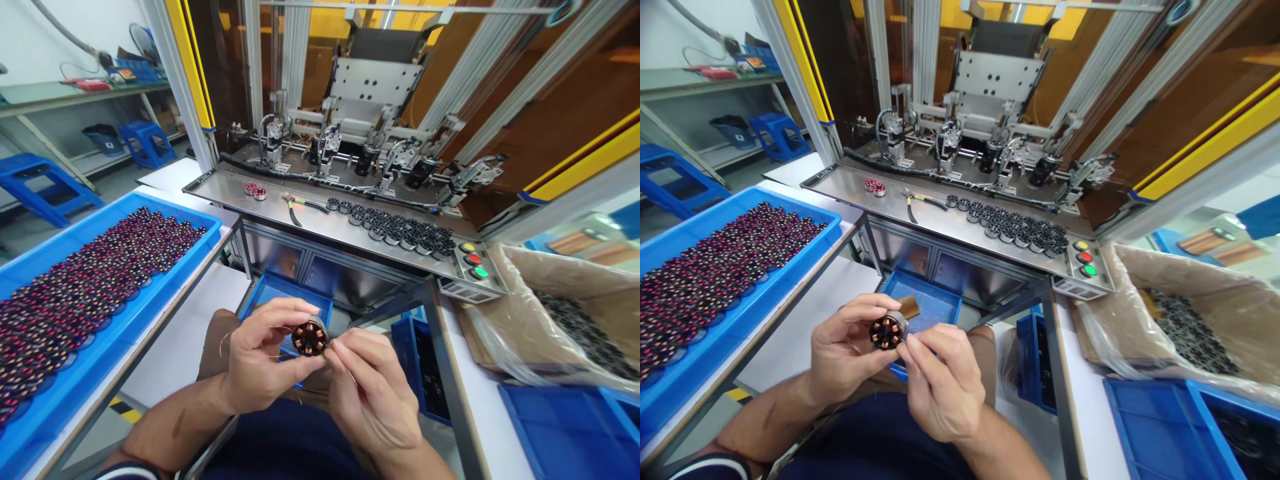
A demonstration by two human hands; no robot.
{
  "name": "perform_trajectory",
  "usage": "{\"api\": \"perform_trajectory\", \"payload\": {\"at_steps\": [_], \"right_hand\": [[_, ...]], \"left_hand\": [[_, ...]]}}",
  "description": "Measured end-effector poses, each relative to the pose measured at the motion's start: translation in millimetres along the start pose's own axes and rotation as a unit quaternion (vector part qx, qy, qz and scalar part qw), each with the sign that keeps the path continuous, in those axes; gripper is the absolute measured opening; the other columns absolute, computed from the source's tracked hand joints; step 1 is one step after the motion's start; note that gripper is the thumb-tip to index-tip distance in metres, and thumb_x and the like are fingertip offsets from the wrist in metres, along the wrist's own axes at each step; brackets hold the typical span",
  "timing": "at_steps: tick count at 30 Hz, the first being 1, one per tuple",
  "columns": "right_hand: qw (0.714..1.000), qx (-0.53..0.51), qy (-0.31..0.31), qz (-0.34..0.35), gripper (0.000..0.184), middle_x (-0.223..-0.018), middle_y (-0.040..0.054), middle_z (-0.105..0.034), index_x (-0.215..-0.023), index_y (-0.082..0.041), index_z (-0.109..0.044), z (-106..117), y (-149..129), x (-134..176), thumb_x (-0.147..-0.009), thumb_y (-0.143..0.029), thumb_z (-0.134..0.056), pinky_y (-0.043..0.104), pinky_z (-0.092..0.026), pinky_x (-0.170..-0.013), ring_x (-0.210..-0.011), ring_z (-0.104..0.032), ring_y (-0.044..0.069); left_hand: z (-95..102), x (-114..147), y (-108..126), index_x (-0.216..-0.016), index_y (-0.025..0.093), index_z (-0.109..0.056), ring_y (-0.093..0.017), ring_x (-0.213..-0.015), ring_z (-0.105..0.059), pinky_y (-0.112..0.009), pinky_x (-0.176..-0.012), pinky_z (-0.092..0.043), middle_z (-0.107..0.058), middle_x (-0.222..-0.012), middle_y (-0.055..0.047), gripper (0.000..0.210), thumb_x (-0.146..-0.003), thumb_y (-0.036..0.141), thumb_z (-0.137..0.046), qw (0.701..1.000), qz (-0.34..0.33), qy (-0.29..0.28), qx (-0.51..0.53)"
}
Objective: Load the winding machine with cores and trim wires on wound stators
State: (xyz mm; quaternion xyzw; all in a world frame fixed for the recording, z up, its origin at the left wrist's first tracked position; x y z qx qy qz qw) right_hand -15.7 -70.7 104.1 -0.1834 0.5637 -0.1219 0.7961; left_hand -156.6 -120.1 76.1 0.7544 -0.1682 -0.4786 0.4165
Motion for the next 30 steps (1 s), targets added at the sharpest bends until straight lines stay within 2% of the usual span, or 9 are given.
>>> {"api": "perform_trajectory", "payload": {"at_steps": [7,10,12,14,17,19,21,28,30], "right_hand": [[0.992,-0.074,0.023,-0.096,0.021,-0.077,0.0032,-0.066,-0.093,-0.021,-0.063,-11,9,0,-0.085,-0.002,-0.057,0.029,-0.054,-0.057,-0.067,-0.063,0.016],[0.986,-0.107,0.039,-0.121,0.018,-0.075,0.0023,-0.063,-0.087,-0.020,-0.060,-13,15,-1,-0.086,-0.003,-0.055,0.027,-0.052,-0.057,-0.067,-0.062,0.015],[0.985,-0.115,0.042,-0.120,0.017,-0.074,0.0020,-0.062,-0.087,-0.020,-0.060,-13,19,-3,-0.087,-0.003,-0.054,0.027,-0.052,-0.057,-0.067,-0.061,0.014],[0.986,-0.120,0.033,-0.109,0.016,-0.074,0.0019,-0.063,-0.087,-0.020,-0.060,-13,21,-4,-0.088,-0.005,-0.055,0.027,-0.051,-0.057,-0.067,-0.061,0.015],[0.987,-0.127,0.008,-0.098,0.015,-0.073,0.0026,-0.063,-0.086,-0.019,-0.061,-13,24,-7,-0.088,-0.006,-0.055,0.028,-0.051,-0.056,-0.066,-0.061,0.015],[0.987,-0.131,-0.009,-0.097,0.015,-0.073,0.0030,-0.064,-0.086,-0.019,-0.061,-13,26,-9,-0.088,-0.006,-0.056,0.028,-0.051,-0.055,-0.065,-0.062,0.016],[0.987,-0.128,-0.020,-0.097,0.015,-0.073,0.0029,-0.064,-0.085,-0.019,-0.061,-13,27,-11,-0.087,-0.005,-0.056,0.027,-0.051,-0.056,-0.065,-0.062,0.015],[0.989,-0.088,-0.038,-0.116,0.015,-0.072,0.0027,-0.064,-0.081,-0.019,-0.062,-9,30,-12,-0.088,-0.007,-0.057,0.027,-0.048,-0.054,-0.063,-0.060,0.015],[0.989,-0.080,-0.041,-0.117,0.015,-0.072,0.0027,-0.064,-0.081,-0.019,-0.063,-9,30,-12,-0.088,-0.007,-0.057,0.026,-0.048,-0.054,-0.063,-0.060,0.014]], "left_hand": [[-0.1,5,-8,-0.104,0.022,-0.069,-0.017,-0.099,-0.069,-0.023,-0.079,-0.059,-0.071,-0.106,-0.006,0.041,-0.068,0.011,-0.085,0.998,0.039,0.028,0.029],[-0.9,8,-18,-0.103,0.022,-0.065,-0.019,-0.101,-0.069,-0.026,-0.082,-0.059,-0.069,-0.111,-0.007,0.043,-0.067,0.018,-0.088,0.992,0.093,0.032,0.080],[-2.5,9,-28,-0.109,0.022,-0.062,-0.021,-0.104,-0.068,-0.028,-0.086,-0.058,-0.067,-0.114,-0.008,0.053,-0.064,0.027,-0.090,0.982,0.157,0.007,0.107],[-4.6,10,-36,-0.114,0.022,-0.059,-0.018,-0.097,-0.068,-0.025,-0.083,-0.056,-0.069,-0.107,-0.006,0.059,-0.065,0.036,-0.089,0.967,0.222,-0.040,0.117],[-7.8,10,-40,-0.110,0.019,-0.060,-0.012,-0.075,-0.065,-0.019,-0.067,-0.053,-0.069,-0.088,-0.003,0.045,-0.077,0.044,-0.078,0.946,0.274,-0.117,0.131],[-8.4,10,-41,-0.105,0.018,-0.061,-0.011,-0.066,-0.064,-0.018,-0.059,-0.050,-0.068,-0.080,-0.002,0.036,-0.084,0.044,-0.071,0.936,0.289,-0.141,0.142],[-7.6,11,-43,-0.103,0.017,-0.061,-0.011,-0.063,-0.065,-0.018,-0.055,-0.050,-0.067,-0.077,-0.002,0.030,-0.087,0.041,-0.069,0.933,0.299,-0.138,0.145],[-6.6,10,-45,-0.111,0.017,-0.064,-0.015,-0.068,-0.068,-0.022,-0.058,-0.054,-0.070,-0.081,-0.005,0.032,-0.087,0.036,-0.070,0.938,0.274,-0.136,0.165],[-5.2,9,-46,-0.112,0.018,-0.065,-0.016,-0.073,-0.070,-0.023,-0.062,-0.056,-0.070,-0.088,-0.007,0.031,-0.087,0.036,-0.070,0.937,0.267,-0.138,0.180]]}}
Point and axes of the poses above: each hand's wrist, its own x-axis away from the middle knuckle, its own z-axis out of the back of the hand, y = z × x, the point moved 8 cm from there along -x, towards the middle knuckle
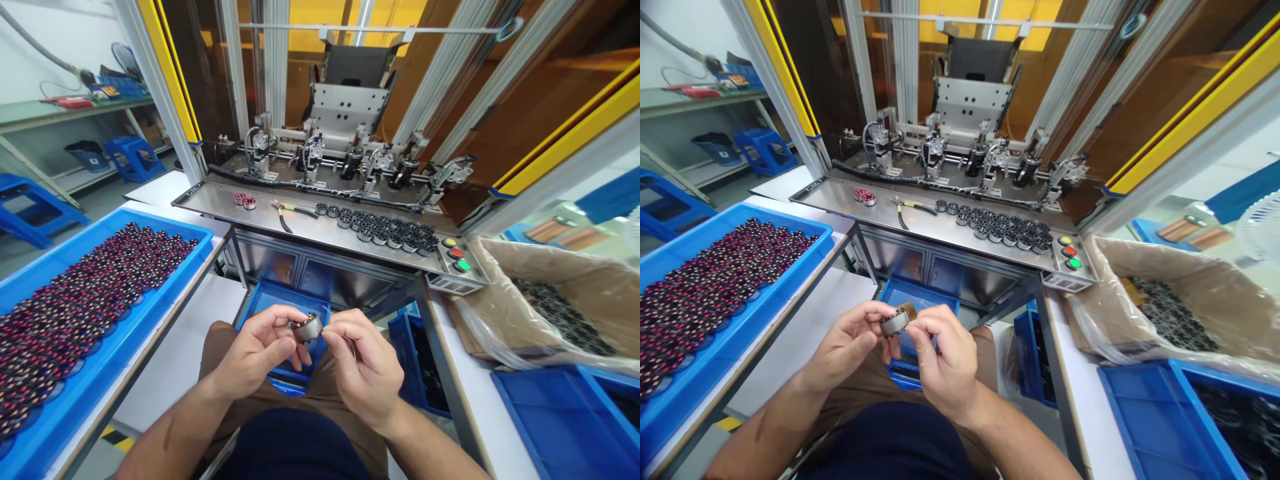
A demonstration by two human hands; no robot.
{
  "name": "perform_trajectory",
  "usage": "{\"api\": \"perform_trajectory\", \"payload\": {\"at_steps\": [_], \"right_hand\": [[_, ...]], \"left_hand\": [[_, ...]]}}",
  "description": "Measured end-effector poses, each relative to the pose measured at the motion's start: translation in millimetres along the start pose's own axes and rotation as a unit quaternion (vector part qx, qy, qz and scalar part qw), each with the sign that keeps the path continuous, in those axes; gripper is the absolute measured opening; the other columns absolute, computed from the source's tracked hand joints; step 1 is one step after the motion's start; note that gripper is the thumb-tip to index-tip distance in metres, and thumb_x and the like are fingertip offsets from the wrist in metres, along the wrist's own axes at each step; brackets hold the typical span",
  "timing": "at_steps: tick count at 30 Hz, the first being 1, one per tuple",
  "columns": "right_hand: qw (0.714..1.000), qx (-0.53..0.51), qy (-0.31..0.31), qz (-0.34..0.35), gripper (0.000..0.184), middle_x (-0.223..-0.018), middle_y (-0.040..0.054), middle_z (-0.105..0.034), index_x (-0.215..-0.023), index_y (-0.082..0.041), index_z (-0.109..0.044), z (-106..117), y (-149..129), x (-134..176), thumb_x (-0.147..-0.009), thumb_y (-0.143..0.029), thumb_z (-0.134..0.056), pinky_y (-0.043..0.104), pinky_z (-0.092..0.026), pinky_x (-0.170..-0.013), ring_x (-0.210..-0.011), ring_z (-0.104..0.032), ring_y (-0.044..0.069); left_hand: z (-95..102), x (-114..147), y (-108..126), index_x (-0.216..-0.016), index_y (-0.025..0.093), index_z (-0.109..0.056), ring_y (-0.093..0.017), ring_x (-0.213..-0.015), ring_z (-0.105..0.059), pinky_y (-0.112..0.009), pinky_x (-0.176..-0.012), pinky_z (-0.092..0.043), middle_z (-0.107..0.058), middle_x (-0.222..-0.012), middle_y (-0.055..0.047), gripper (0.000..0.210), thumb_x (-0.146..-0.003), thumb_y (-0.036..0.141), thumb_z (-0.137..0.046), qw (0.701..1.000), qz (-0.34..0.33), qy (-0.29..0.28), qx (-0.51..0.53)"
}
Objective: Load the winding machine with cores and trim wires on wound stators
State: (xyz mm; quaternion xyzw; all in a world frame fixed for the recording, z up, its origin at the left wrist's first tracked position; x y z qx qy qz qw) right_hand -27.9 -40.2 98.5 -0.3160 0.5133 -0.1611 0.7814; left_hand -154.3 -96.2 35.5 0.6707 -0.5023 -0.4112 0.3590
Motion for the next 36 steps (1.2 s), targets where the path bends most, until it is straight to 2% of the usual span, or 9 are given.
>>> {"api": "perform_trajectory", "payload": {"at_steps": [4,11,13,15,19,25,30,33,36], "right_hand": [[1.000,-0.005,0.000,-0.014,0.016,-0.071,0.0020,-0.063,-0.079,-0.019,-0.062,0,2,-1,-0.089,-0.007,-0.057,0.026,-0.048,-0.054,-0.063,-0.060,0.014],[1.000,-0.021,-0.008,0.012,0.017,-0.068,0.0026,-0.066,-0.080,-0.019,-0.063,1,-3,-5,-0.087,-0.005,-0.057,0.027,-0.053,-0.054,-0.062,-0.064,0.016],[0.998,0.002,-0.024,0.060,0.017,-0.072,0.0038,-0.068,-0.085,-0.020,-0.064,3,-9,-4,-0.085,-0.004,-0.059,0.027,-0.056,-0.055,-0.064,-0.067,0.016],[0.992,0.032,-0.048,0.108,0.019,-0.077,0.0053,-0.071,-0.091,-0.020,-0.064,3,-13,-2,-0.084,-0.003,-0.060,0.026,-0.058,-0.057,-0.067,-0.069,0.017],[0.984,0.053,-0.065,0.154,0.019,-0.077,0.0053,-0.071,-0.095,-0.020,-0.065,7,-17,1,-0.085,-0.004,-0.060,0.026,-0.059,-0.058,-0.066,-0.069,0.016],[0.995,0.021,-0.048,0.085,0.017,-0.073,0.0040,-0.066,-0.091,-0.019,-0.064,7,-10,-1,-0.085,-0.003,-0.060,0.025,-0.053,-0.055,-0.065,-0.064,0.015],[1.000,-0.018,-0.009,0.006,0.016,-0.071,0.0021,-0.063,-0.082,-0.018,-0.063,7,-1,2,-0.086,-0.003,-0.059,0.025,-0.047,-0.056,-0.064,-0.059,0.013],[0.994,-0.079,0.002,-0.080,0.017,-0.068,0.0015,-0.060,-0.075,-0.018,-0.063,2,13,6,-0.090,-0.011,-0.059,0.025,-0.045,-0.056,-0.063,-0.057,0.013],[0.959,-0.195,-0.004,-0.205,0.029,-0.061,0.0002,-0.055,-0.065,-0.018,-0.060,-11,34,16,-0.092,-0.029,-0.063,0.025,-0.042,-0.053,-0.058,-0.052,0.013]], "left_hand": [[3.5,0,4,-0.103,0.021,-0.066,-0.019,-0.093,-0.070,-0.030,-0.079,-0.058,-0.066,-0.120,-0.010,0.023,-0.083,0.031,-0.074,0.999,-0.026,0.012,0.040],[4.8,0,10,-0.101,0.023,-0.062,-0.026,-0.119,-0.063,-0.039,-0.098,-0.053,-0.069,-0.111,-0.007,0.038,-0.072,0.035,-0.084,0.990,-0.067,0.054,0.111],[4.3,-3,0,-0.102,0.020,-0.062,-0.025,-0.107,-0.068,-0.034,-0.089,-0.056,-0.070,-0.106,-0.009,0.048,-0.070,0.048,-0.083,0.991,-0.010,0.059,0.116],[-4.7,-5,-14,-0.098,0.015,-0.063,-0.019,-0.080,-0.072,-0.027,-0.069,-0.057,-0.072,-0.088,-0.009,0.052,-0.074,0.059,-0.075,0.990,0.082,0.008,0.116],[-19.7,-3,-25,-0.091,0.013,-0.062,-0.015,-0.055,-0.068,-0.020,-0.049,-0.049,-0.069,-0.066,-0.005,0.042,-0.081,0.053,-0.071,0.977,0.154,-0.085,0.120],[-11.9,-5,-17,-0.099,0.018,-0.062,-0.013,-0.063,-0.071,-0.019,-0.054,-0.054,-0.072,-0.076,-0.002,0.027,-0.082,0.032,-0.077,0.993,0.072,-0.024,0.087],[-4.8,-2,-4,-0.099,0.019,-0.066,-0.015,-0.075,-0.073,-0.022,-0.067,-0.059,-0.073,-0.094,-0.004,0.033,-0.072,0.020,-0.084,0.998,-0.018,0.049,0.019],[-2.0,4,13,-0.102,0.020,-0.066,-0.018,-0.095,-0.072,-0.027,-0.084,-0.060,-0.073,-0.109,-0.007,0.039,-0.068,0.011,-0.085,0.985,-0.130,0.096,-0.066],[-5.3,12,28,-0.109,0.022,-0.065,-0.020,-0.105,-0.070,-0.028,-0.089,-0.059,-0.073,-0.111,-0.008,0.048,-0.068,0.005,-0.083,0.952,-0.234,0.110,-0.166]]}}
Point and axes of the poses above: each hand's wrist, its own x-axis away from the middle knuckle, its own z-axis out of the back of the hand, y = z × x, the point moved 8 cm from there along -x, towards the middle knuckle
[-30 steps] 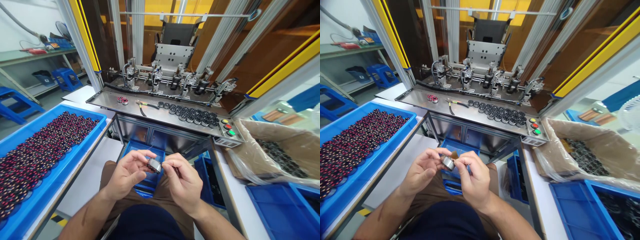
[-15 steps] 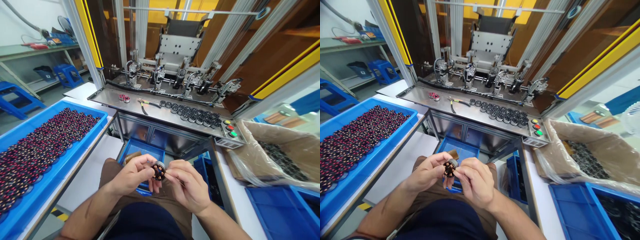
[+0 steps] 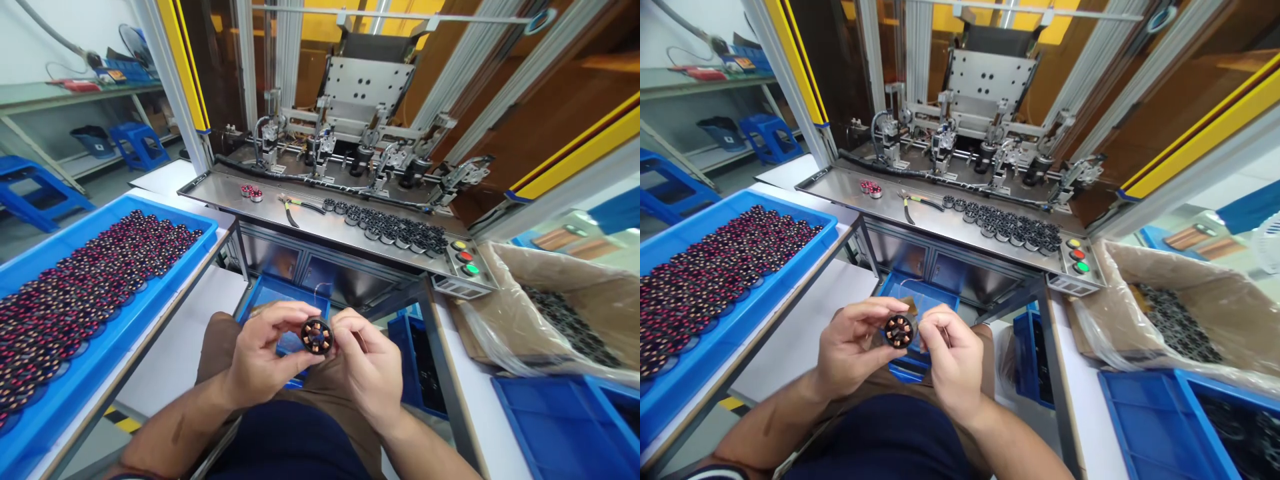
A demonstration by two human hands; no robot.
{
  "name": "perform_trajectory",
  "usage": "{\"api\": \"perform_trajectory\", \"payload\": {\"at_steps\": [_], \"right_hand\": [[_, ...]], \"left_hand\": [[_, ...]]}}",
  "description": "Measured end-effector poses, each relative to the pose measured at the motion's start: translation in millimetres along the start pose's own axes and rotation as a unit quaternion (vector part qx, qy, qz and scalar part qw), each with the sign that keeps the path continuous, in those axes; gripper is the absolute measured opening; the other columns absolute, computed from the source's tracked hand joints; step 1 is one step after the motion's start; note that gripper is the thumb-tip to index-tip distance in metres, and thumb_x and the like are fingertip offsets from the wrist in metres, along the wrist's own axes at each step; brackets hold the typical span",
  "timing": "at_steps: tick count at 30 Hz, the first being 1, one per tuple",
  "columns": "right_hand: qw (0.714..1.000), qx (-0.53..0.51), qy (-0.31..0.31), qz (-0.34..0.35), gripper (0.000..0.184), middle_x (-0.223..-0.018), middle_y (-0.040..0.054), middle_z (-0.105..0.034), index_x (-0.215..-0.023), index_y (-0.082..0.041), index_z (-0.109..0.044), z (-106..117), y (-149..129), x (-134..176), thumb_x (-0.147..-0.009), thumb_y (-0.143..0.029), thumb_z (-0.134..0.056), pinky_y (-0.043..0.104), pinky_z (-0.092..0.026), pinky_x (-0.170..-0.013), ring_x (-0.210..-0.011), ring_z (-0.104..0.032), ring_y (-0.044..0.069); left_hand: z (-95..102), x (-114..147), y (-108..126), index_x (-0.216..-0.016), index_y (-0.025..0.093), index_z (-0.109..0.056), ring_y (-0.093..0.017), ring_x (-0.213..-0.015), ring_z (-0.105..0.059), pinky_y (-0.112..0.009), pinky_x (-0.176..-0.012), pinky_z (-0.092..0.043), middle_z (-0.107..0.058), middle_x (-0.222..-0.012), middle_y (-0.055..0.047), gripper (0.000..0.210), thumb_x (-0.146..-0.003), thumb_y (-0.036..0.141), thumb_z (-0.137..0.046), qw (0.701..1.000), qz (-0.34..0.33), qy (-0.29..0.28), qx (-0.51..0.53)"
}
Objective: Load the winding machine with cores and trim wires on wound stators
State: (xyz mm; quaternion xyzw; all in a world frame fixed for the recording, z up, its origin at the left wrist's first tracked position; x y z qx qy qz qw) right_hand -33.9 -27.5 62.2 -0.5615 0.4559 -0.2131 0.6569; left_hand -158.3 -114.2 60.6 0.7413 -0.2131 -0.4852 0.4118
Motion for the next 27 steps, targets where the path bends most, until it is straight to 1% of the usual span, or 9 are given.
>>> {"api": "perform_trajectory", "payload": {"at_steps": [3,6,10,15,18,21,24,25,27], "right_hand": [[0.982,-0.123,-0.001,-0.145,0.039,-0.058,-0.0014,-0.052,-0.059,-0.017,-0.058,-8,29,4,-0.086,-0.044,-0.069,0.024,-0.039,-0.049,-0.053,-0.047,0.011],[0.956,-0.183,0.009,-0.230,0.043,-0.055,-0.0022,-0.052,-0.057,-0.017,-0.058,-14,44,10,-0.078,-0.049,-0.077,0.022,-0.036,-0.047,-0.050,-0.043,0.009],[0.948,-0.204,0.008,-0.245,0.042,-0.055,-0.0022,-0.053,-0.056,-0.017,-0.060,-17,45,10,-0.074,-0.049,-0.080,0.022,-0.035,-0.047,-0.050,-0.043,0.008],[0.953,-0.192,0.003,-0.233,0.042,-0.055,-0.0023,-0.052,-0.057,-0.017,-0.059,-16,44,10,-0.076,-0.048,-0.079,0.023,-0.041,-0.051,-0.052,-0.045,0.009],[0.962,-0.178,-0.002,-0.206,0.039,-0.059,-0.0019,-0.054,-0.061,-0.017,-0.060,-15,42,9,-0.080,-0.047,-0.076,0.022,-0.042,-0.051,-0.052,-0.048,0.009],[0.980,-0.145,-0.015,-0.138,0.030,-0.065,-0.0017,-0.055,-0.068,-0.017,-0.062,-12,30,5,-0.088,-0.039,-0.068,0.021,-0.040,-0.045,-0.048,-0.049,0.008],[0.999,-0.045,-0.030,0.001,0.020,-0.068,-0.0009,-0.057,-0.074,-0.018,-0.063,-4,2,-2,-0.093,-0.022,-0.060,0.023,-0.045,-0.046,-0.050,-0.054,0.010],[0.998,0.004,-0.035,0.059,0.017,-0.068,-0.0003,-0.058,-0.075,-0.018,-0.063,-2,-10,-3,-0.092,-0.017,-0.058,0.024,-0.047,-0.049,-0.054,-0.057,0.011],[0.979,0.099,-0.060,0.169,0.015,-0.068,0.0011,-0.061,-0.080,-0.019,-0.063,-1,-32,-2,-0.089,-0.008,-0.057,0.026,-0.052,-0.056,-0.062,-0.062,0.014]], "left_hand": [[-0.1,1,9,-0.114,0.021,-0.064,-0.021,-0.106,-0.070,-0.029,-0.091,-0.059,-0.074,-0.110,-0.009,0.052,-0.069,0.005,-0.083,0.995,-0.071,-0.012,-0.068],[1.3,1,10,-0.115,0.020,-0.064,-0.022,-0.104,-0.071,-0.031,-0.091,-0.059,-0.074,-0.108,-0.010,0.049,-0.071,0.008,-0.082,0.992,-0.081,-0.014,-0.096],[2.3,1,7,-0.115,0.020,-0.063,-0.022,-0.103,-0.071,-0.028,-0.085,-0.061,-0.074,-0.108,-0.011,0.047,-0.072,0.010,-0.081,0.994,-0.065,-0.011,-0.090],[2.9,2,7,-0.117,0.021,-0.063,-0.021,-0.105,-0.070,-0.025,-0.084,-0.061,-0.073,-0.111,-0.010,0.050,-0.072,0.006,-0.080,0.995,-0.057,-0.018,-0.079],[1.9,4,5,-0.119,0.023,-0.062,-0.020,-0.111,-0.068,-0.024,-0.087,-0.060,-0.072,-0.115,-0.008,0.053,-0.073,0.001,-0.078,0.997,-0.043,-0.032,-0.062],[0.0,7,1,-0.118,0.025,-0.062,-0.018,-0.115,-0.067,-0.023,-0.091,-0.058,-0.071,-0.120,-0.006,0.053,-0.075,-0.004,-0.073,0.999,-0.012,-0.044,-0.017],[-2.3,8,-7,-0.112,0.027,-0.064,-0.018,-0.119,-0.065,-0.029,-0.100,-0.054,-0.072,-0.117,-0.002,0.046,-0.079,-0.006,-0.067,0.993,0.055,-0.055,0.091],[-3.3,7,-9,-0.109,0.028,-0.064,-0.019,-0.121,-0.064,-0.032,-0.104,-0.052,-0.074,-0.112,0.000,0.043,-0.081,-0.005,-0.067,0.985,0.081,-0.058,0.143],[-4.7,5,-15,-0.106,0.028,-0.065,-0.020,-0.127,-0.060,-0.036,-0.108,-0.049,-0.076,-0.106,0.001,0.035,-0.081,0.003,-0.071,0.961,0.132,-0.057,0.238]]}}
Point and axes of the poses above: each hand's wrist, its own x-axis away from the middle knuckle, its own z-axis out of the back of the hand, y = z × x, the point moved 8 cm from there along -x, towards the middle knuckle
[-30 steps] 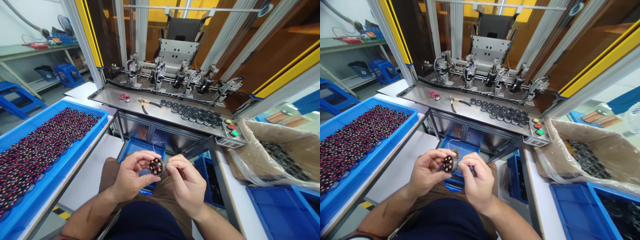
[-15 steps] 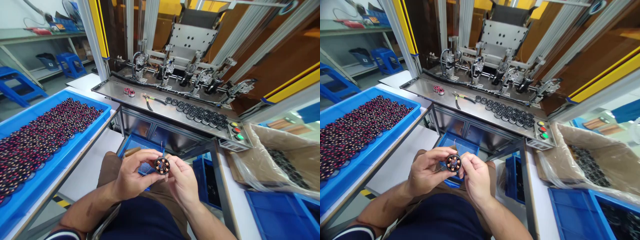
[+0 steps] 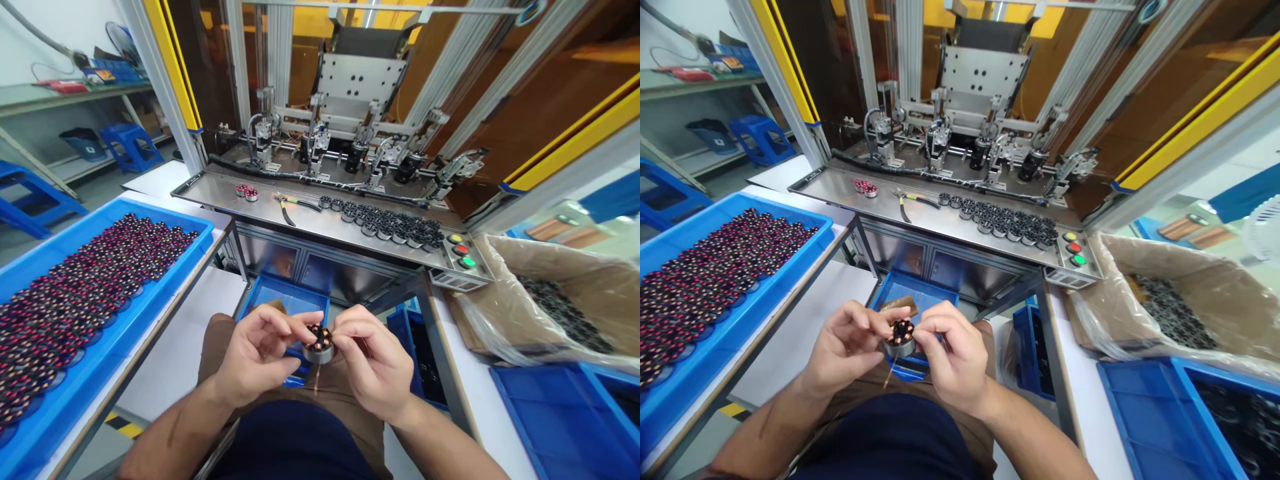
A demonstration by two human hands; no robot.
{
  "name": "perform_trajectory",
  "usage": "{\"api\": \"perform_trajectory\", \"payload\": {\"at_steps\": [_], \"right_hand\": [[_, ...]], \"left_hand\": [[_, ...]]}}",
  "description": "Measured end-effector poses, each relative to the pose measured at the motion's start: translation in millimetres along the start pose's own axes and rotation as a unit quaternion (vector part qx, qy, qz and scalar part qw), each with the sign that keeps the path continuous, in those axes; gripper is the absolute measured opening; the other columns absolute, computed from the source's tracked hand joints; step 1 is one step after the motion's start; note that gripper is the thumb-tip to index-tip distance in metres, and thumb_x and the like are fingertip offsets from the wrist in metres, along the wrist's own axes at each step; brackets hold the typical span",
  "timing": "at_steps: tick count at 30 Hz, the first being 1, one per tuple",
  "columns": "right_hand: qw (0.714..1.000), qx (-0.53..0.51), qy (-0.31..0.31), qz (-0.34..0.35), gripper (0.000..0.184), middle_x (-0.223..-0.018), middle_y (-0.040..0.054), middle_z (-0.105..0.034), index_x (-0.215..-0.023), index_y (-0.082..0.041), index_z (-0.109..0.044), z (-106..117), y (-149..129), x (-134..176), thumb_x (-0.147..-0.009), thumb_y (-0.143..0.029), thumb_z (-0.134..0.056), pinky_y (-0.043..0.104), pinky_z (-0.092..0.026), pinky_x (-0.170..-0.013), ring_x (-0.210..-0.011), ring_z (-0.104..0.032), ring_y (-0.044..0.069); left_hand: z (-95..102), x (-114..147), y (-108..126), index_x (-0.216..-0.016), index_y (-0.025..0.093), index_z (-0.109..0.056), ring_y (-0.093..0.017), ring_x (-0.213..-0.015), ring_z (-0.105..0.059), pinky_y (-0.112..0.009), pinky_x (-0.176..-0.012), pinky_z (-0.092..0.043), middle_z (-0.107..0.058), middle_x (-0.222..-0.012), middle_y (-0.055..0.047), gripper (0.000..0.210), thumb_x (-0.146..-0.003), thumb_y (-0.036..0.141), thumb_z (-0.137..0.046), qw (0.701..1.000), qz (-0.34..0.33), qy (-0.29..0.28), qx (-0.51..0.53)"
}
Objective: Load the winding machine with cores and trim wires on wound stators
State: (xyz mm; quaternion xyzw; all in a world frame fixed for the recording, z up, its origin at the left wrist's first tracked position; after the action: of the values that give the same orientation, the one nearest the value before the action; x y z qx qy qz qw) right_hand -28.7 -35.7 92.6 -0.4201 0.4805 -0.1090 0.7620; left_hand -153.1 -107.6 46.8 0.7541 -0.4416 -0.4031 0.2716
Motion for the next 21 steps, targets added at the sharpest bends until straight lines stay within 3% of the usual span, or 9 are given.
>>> {"api": "perform_trajectory", "payload": {"at_steps": [2,4,7,11,15,18,21], "right_hand": [[0.993,0.067,-0.046,0.084,0.016,-0.072,0.0029,-0.064,-0.087,-0.019,-0.063,0,-14,-1,-0.086,-0.004,-0.058,0.026,-0.055,-0.060,-0.069,-0.065,0.016],[0.982,0.108,-0.080,0.135,0.018,-0.077,0.0049,-0.066,-0.094,-0.018,-0.062,0,-22,0,-0.086,-0.002,-0.058,0.025,-0.057,-0.060,-0.070,-0.067,0.015],[0.970,0.136,-0.093,0.176,0.018,-0.079,0.0065,-0.066,-0.097,-0.016,-0.061,5,-27,1,-0.087,-0.002,-0.057,0.026,-0.059,-0.061,-0.070,-0.067,0.015],[0.970,0.101,-0.132,0.175,0.019,-0.077,0.0060,-0.065,-0.098,-0.017,-0.060,6,-27,-2,-0.084,-0.004,-0.059,0.032,-0.059,-0.064,-0.073,-0.065,0.018],[0.979,0.051,-0.144,0.136,0.020,-0.080,0.0081,-0.065,-0.102,-0.015,-0.061,9,-22,-6,-0.083,-0.014,-0.065,0.036,-0.058,-0.063,-0.075,-0.064,0.020],[0.980,0.058,-0.136,0.135,0.018,-0.080,0.0082,-0.066,-0.103,-0.016,-0.063,12,-21,-8,-0.085,-0.018,-0.068,0.034,-0.057,-0.061,-0.075,-0.064,0.020],[0.976,0.090,-0.142,0.140,0.014,-0.078,0.0062,-0.067,-0.099,-0.017,-0.066,11,-22,-8,-0.087,-0.011,-0.066,0.031,-0.056,-0.061,-0.072,-0.065,0.017]], "left_hand": [[2.5,-4,-9,-0.105,0.024,-0.067,-0.022,-0.122,-0.063,-0.033,-0.103,-0.052,-0.075,-0.107,-0.002,0.027,-0.080,0.020,-0.078,0.996,0.070,0.013,0.056],[-1.1,-3,-26,-0.102,0.017,-0.069,-0.021,-0.098,-0.073,-0.026,-0.083,-0.059,-0.076,-0.100,-0.008,0.033,-0.080,0.039,-0.077,0.981,0.180,-0.004,0.077],[-10.9,5,-44,-0.098,0.013,-0.070,-0.017,-0.066,-0.073,-0.021,-0.057,-0.056,-0.075,-0.079,-0.008,0.039,-0.079,0.046,-0.076,0.950,0.297,-0.049,0.084],[-6.8,5,-42,-0.100,0.016,-0.072,-0.016,-0.071,-0.074,-0.020,-0.061,-0.058,-0.076,-0.084,-0.006,0.030,-0.076,0.030,-0.082,0.959,0.278,-0.010,0.050],[-4.1,4,-39,-0.099,0.016,-0.074,-0.014,-0.069,-0.072,-0.019,-0.062,-0.058,-0.077,-0.085,-0.006,0.030,-0.073,0.027,-0.084,0.964,0.263,0.007,0.037],[-1.6,4,-39,-0.098,0.015,-0.074,-0.011,-0.063,-0.070,-0.017,-0.057,-0.056,-0.077,-0.082,-0.005,0.032,-0.071,0.027,-0.085,0.964,0.265,0.015,0.030],[-1.3,4,-39,-0.099,0.015,-0.073,-0.010,-0.059,-0.067,-0.017,-0.055,-0.055,-0.075,-0.081,-0.004,0.030,-0.072,0.023,-0.084,0.966,0.257,0.018,0.034]]}}
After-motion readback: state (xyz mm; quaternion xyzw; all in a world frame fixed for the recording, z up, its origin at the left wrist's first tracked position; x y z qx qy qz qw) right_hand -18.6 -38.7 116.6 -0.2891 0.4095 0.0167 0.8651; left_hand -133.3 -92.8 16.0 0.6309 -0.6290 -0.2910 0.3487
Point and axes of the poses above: each hand's wrist, its own x-axis away from the middle knuckle, its own z-axis out of the back of the hand, y = z × x, the point moved 8 cm from there along -x, towards the middle knuckle
